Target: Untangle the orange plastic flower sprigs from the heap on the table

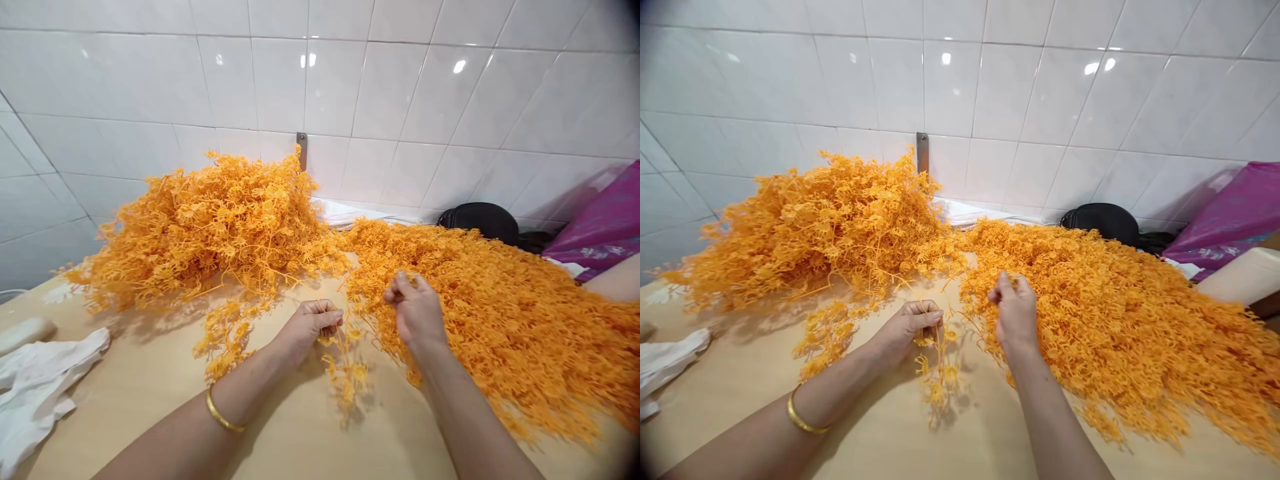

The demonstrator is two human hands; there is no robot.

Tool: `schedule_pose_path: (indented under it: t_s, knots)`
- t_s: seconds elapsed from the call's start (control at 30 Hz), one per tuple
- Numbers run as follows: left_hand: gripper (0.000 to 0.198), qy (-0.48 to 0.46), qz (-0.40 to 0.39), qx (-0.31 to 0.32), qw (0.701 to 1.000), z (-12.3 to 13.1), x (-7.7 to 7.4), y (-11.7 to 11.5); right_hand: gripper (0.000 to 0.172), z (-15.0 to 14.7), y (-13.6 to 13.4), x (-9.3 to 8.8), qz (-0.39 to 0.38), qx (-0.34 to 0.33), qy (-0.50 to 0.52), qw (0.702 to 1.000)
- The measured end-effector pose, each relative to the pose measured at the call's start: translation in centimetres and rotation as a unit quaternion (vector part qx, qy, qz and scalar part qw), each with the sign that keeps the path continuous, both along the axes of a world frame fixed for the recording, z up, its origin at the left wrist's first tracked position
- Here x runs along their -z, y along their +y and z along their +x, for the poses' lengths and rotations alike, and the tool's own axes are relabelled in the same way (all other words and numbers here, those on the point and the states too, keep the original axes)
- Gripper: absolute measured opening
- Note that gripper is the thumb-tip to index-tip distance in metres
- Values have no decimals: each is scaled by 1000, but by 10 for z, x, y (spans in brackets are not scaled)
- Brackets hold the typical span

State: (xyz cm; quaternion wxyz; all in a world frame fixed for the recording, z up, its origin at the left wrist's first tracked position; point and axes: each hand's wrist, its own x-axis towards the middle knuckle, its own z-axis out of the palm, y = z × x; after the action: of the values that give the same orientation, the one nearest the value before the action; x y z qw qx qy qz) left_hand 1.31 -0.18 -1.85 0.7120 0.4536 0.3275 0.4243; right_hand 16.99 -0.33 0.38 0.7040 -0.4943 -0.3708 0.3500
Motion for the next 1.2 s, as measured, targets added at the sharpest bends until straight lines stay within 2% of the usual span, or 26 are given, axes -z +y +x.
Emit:
schedule_pose_path:
  t_s: [0.07, 0.17, 0.27, 0.4, 0.5, 0.57, 0.67, 0.73, 0.83, 0.9, 1.1, 1.2]
  knots:
    - [17, -25, -30, -25, 999, 0, 1, 2, 20, 11, 2, -1, -23, 12, 32, 999]
    - [19, -51, -71, -54, 995, 2, 2, 5, 20, 13, -1, -2, -46, -62, -22, 997]
    - [22, -35, -66, -78, 994, 3, 3, 7, 22, 1, -9, -5, -47, -128, -115, 984]
    - [25, -26, -56, -72, 995, 3, 3, 5, 23, -16, -19, -8, -65, -176, -279, 942]
    - [24, -54, -65, -52, 995, 2, 2, 4, 12, -25, -22, -5, -26, -202, -375, 904]
    - [21, -79, -72, -26, 994, 1, 1, 4, 13, -27, -20, -3, 2, -192, -403, 895]
    - [16, -98, -69, 29, 992, 1, 3, 3, 15, -26, -17, 1, 11, -170, -378, 910]
    - [15, -76, -60, 55, 994, 1, 5, 2, 13, -24, -15, 2, 1, -177, -355, 918]
    - [11, -21, -52, 62, 996, 3, 6, 1, 14, -23, -14, 5, -9, -169, -334, 927]
    - [10, -19, -46, 59, 997, 3, 4, 0, 18, -25, -14, 8, -7, -143, -303, 942]
    - [10, -66, 0, 49, 997, 1, -11, 3, 23, -41, -11, 13, 20, -109, -102, 989]
    - [7, -64, 11, 70, 995, -1, -15, 0, 24, -29, -4, 6, 13, -68, 23, 997]
